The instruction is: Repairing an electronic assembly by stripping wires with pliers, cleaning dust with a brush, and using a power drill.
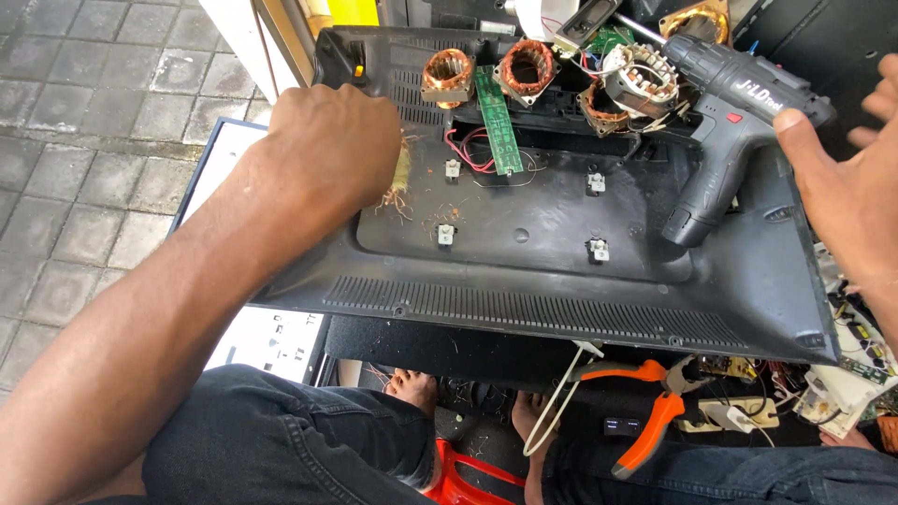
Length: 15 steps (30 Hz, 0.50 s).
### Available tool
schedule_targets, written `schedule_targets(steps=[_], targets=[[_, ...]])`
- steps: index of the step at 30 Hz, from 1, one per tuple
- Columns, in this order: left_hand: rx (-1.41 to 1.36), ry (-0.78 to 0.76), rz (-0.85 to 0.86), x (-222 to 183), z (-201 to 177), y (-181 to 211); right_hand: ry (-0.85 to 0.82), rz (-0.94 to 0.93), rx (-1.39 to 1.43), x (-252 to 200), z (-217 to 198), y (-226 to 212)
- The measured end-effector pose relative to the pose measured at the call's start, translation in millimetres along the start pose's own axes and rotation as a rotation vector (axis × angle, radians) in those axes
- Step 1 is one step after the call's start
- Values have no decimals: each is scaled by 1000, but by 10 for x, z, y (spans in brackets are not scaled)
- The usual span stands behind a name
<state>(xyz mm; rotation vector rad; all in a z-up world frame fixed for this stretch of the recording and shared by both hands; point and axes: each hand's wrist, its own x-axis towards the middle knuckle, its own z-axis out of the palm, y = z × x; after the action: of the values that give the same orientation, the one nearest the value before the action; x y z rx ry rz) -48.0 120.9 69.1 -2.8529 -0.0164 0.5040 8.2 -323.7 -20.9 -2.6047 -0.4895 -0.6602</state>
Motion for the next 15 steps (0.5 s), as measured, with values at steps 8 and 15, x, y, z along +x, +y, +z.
schedule_targets(steps=[8,15], targets=[[-67,60,71,-180,14,-14,-161,-382,179,128,-116,-1411],[-95,144,72,-288,220,-105,-686,-216,532,299,543,-2455]])
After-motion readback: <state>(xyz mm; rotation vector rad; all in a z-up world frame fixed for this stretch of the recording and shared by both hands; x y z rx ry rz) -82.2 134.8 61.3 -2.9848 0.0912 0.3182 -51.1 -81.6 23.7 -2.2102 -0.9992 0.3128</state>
